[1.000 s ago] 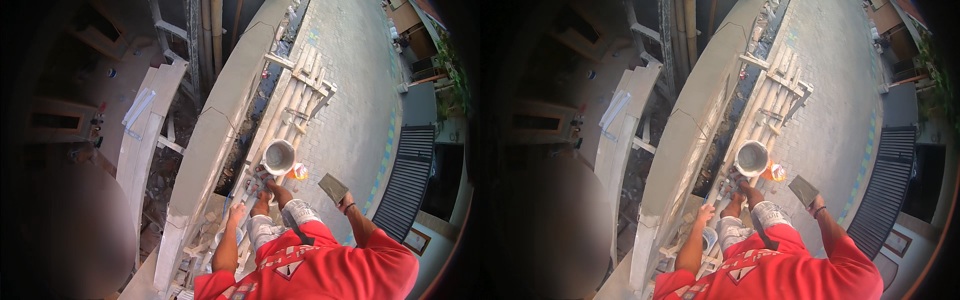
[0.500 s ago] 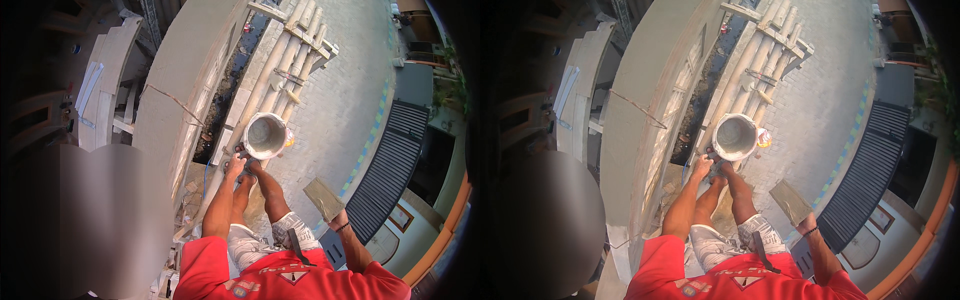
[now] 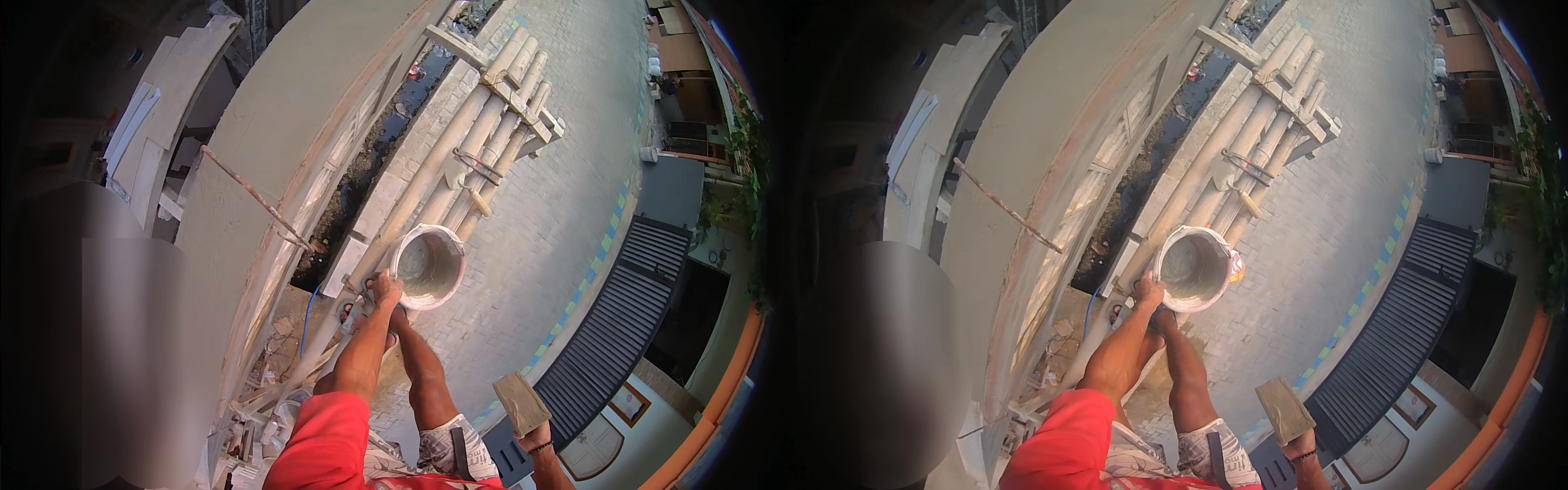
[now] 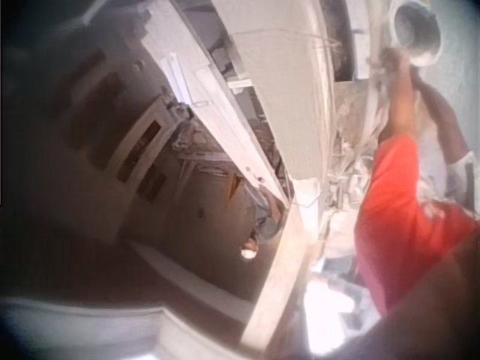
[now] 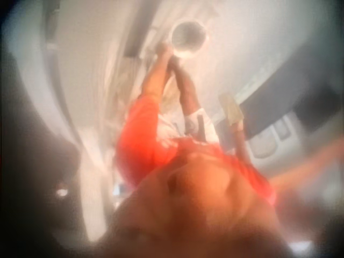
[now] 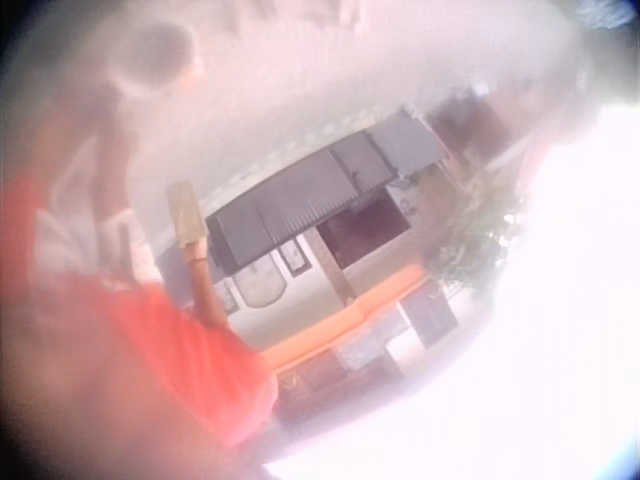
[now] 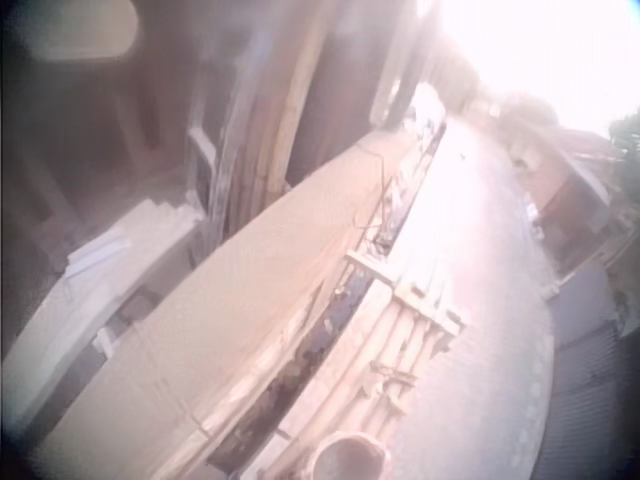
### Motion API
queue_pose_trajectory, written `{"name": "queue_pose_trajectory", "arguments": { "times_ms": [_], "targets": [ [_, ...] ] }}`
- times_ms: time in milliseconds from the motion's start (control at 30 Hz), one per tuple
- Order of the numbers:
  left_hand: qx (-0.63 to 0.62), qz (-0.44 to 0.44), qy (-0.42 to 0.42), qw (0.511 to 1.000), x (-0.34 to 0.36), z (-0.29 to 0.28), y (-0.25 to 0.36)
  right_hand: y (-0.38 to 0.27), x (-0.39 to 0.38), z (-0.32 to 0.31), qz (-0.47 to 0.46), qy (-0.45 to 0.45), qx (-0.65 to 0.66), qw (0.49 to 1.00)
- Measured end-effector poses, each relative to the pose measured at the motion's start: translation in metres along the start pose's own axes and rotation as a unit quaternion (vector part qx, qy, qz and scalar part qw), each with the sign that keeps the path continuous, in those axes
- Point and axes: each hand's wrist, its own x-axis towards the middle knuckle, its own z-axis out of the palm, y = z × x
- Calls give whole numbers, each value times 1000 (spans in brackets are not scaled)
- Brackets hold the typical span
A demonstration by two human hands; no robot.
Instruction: The person applies plaster to a curved wall using a trowel and a bucket of plaster. They repeatedly scoop plaster from the bucket and smooth it onto the wall surface, working along the curve.
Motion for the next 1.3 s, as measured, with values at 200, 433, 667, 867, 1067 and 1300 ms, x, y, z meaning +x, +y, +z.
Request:
{"name": "queue_pose_trajectory", "arguments": {
  "times_ms": [200, 433, 667, 867, 1067, 1300],
  "targets": [
    [3, 110, 264, 958, -73, 22, -13, -24, -8, 38, 2, -10, -49, 999],
    [-225, -45, 67, 971, -199, -26, 28, -69, -13, 42, -32, -145, -84, 985],
    [-330, -63, 56, 940, -289, -75, 49, -135, -47, 127, -125, -262, -168, 942],
    [-335, 0, 107, 936, -322, -86, 49, -169, -33, 243, -99, -461, -280, 836],
    [-319, 38, 101, 942, -359, -137, 65, -131, -60, 369, -248, -497, -450, 699],
    [-290, 101, 79, 949, -393, -205, 79, -91, -101, 448, -178, -531, -621, 549]
  ]
}}
